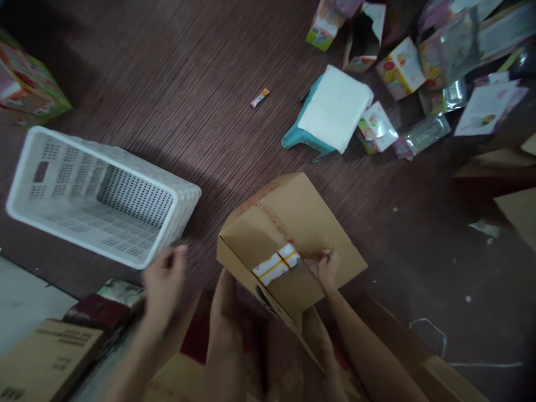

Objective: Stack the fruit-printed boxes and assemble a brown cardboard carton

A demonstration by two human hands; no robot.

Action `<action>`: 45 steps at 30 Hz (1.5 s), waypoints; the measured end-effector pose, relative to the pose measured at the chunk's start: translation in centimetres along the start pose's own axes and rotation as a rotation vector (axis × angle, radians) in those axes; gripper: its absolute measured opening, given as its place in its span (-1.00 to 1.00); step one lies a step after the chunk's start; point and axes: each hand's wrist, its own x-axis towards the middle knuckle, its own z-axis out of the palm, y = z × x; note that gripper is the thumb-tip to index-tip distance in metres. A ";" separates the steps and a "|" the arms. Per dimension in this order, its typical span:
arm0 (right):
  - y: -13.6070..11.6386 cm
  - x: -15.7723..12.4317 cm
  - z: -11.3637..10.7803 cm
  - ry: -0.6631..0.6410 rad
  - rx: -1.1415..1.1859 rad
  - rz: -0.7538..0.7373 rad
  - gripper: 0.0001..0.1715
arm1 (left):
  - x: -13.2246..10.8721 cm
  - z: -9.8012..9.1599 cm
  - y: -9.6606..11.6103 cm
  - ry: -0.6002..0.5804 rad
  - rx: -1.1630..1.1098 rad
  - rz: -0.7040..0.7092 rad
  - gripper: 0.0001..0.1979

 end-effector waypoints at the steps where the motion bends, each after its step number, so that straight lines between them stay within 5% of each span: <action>1: 0.9 1.3 -0.6 0.087 0.026 0.024 -0.55 | -2.3 3.1 4.8 -0.043 -0.182 0.064 -0.58; 3: 2.1 4.8 -1.9 0.181 0.050 0.007 -0.52 | -7.3 9.5 12.7 -0.363 -0.389 0.186 -0.70; 4: 2.4 6.8 -2.5 0.158 0.063 -0.005 -0.49 | -9.8 12.5 15.3 -0.431 -0.368 0.199 -0.72; 6: 2.8 10.3 -3.6 -0.010 0.082 -0.034 -0.44 | -14.6 17.5 17.5 -0.307 -0.238 0.206 -0.67; 10: 4.3 13.3 -5.4 -0.298 0.091 -0.170 -0.51 | -22.0 23.2 14.1 0.288 0.085 0.074 -0.32; 12: 6.3 13.2 -6.9 -0.337 0.058 -0.303 -0.55 | -24.2 24.4 12.0 0.377 0.071 -0.135 -0.15; 14: 8.8 12.8 -8.8 -0.318 -0.031 -0.453 -0.55 | -25.4 25.0 10.7 0.292 -0.026 -0.331 -0.15; 17: 11.3 12.1 -11.7 -0.202 -0.168 -0.690 -0.56 | -26.2 24.5 9.2 0.172 -0.104 -0.436 -0.17; 19: 10.8 11.4 -12.9 -0.192 -0.261 -0.968 -0.61 | -26.4 23.7 7.4 0.183 -0.174 -0.398 -0.14; 24: 2.3 7.6 -11.9 -0.357 -0.486 -1.805 -0.71 | -26.0 22.2 -0.3 0.218 -0.373 -0.448 -0.09; 28: -4.9 3.9 -8.1 -0.470 -0.703 -2.167 -0.72 | -24.6 23.5 -4.0 0.304 -0.099 -0.515 -0.16; 31: -7.9 2.5 -5.7 -0.605 -0.915 -2.190 -0.72 | -23.5 27.2 -2.3 0.386 0.210 -0.345 -0.34; 34: -9.1 2.3 -4.5 -0.656 -1.045 -2.239 -0.72 | -22.3 33.0 1.7 0.161 0.145 -0.178 -0.35; 38: -9.0 3.0 -4.4 -0.653 -1.167 -2.325 -0.71 | -20.2 40.2 6.5 0.111 -0.123 -0.486 0.08; 41: -8.5 3.5 -4.3 -0.631 -1.249 -2.340 -0.68 | -18.7 42.6 8.0 0.152 -0.238 -0.631 0.16; 45: -8.8 4.0 -5.6 -0.640 -1.295 -2.388 -0.64 | -17.6 42.9 7.8 0.088 -0.308 -0.668 0.24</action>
